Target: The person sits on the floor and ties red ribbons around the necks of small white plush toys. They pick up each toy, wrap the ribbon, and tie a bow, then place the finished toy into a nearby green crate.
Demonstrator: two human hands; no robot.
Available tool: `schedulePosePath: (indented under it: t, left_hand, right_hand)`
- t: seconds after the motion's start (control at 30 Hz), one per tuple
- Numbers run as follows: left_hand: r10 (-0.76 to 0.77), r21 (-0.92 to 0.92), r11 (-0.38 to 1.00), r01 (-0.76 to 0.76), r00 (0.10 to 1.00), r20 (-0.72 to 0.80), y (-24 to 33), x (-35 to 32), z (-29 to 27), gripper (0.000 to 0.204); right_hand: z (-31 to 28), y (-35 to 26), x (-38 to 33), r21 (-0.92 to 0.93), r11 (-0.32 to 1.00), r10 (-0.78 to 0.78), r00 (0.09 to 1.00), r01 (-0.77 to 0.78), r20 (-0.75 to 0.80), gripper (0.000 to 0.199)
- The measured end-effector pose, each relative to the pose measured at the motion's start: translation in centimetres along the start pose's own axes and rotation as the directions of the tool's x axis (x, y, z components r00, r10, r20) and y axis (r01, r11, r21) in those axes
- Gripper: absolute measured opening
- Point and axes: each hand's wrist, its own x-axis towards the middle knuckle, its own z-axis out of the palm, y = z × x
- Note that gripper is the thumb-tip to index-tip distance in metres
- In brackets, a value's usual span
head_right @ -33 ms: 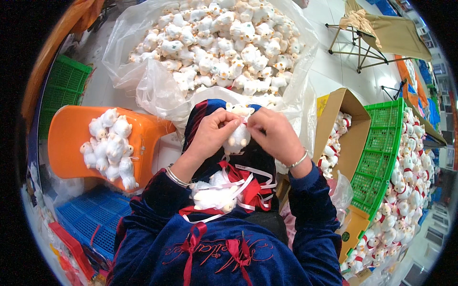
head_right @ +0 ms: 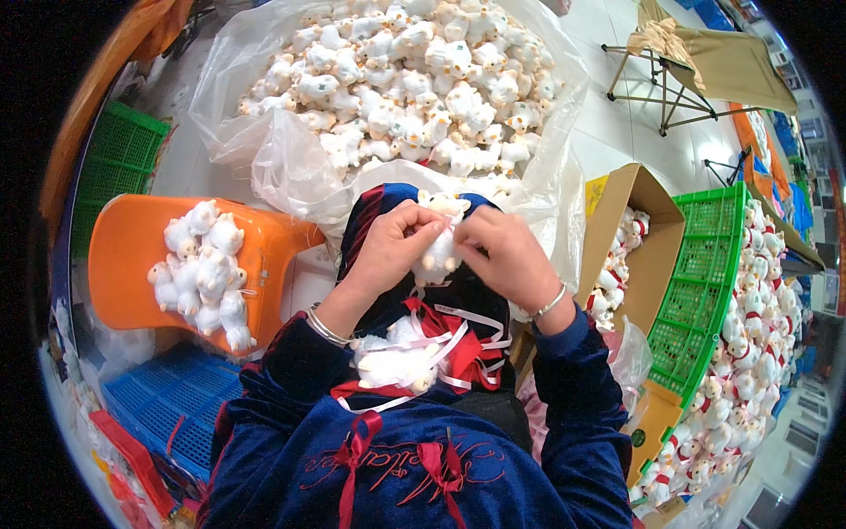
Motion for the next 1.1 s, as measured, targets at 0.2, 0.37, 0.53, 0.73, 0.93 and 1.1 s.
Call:
schedulePosePath:
  t: [0.2, 0.37, 0.53, 0.73, 0.93, 1.1]
  left_hand:
    - [0.015, 0.010, 1.000, -0.016, 1.000, 0.007, 0.1, -0.1, -0.1, 0.020]
    - [-0.006, 0.029, 1.000, 0.005, 1.000, 0.018, 0.2, -0.1, -0.1, 0.020]
    - [0.013, -0.009, 1.000, -0.013, 1.000, 0.023, -0.2, 0.0, -0.2, 0.020]
    - [0.002, -0.016, 1.000, -0.002, 1.000, 0.024, 0.3, -0.1, -0.3, 0.020]
    - [0.007, 0.010, 1.000, -0.007, 0.999, 0.043, -0.4, 0.0, -0.4, 0.022]
    - [-0.013, 0.012, 1.000, 0.012, 0.999, 0.046, 0.0, 0.0, -0.4, 0.022]
  right_hand:
    - [1.3, 0.2, -1.4, 0.456, 0.844, 0.292, 0.955, -0.283, 0.053, 0.009]
    - [2.0, 0.9, -0.8, 0.626, 0.618, 0.525, 0.842, -0.475, 0.121, 0.015]
    - [1.3, 1.5, -0.4, 0.439, 0.684, 0.536, 0.810, -0.583, 0.239, 0.014]
    - [1.3, 1.9, -0.6, 0.555, 0.654, 0.457, 0.853, -0.513, 0.251, 0.013]
    - [3.1, 1.8, -0.3, 0.648, 0.669, 0.452, 0.892, -0.364, 0.034, 0.010]
    - [3.5, 1.8, -0.1, 0.598, 0.735, 0.424, 0.905, -0.320, -0.037, 0.012]
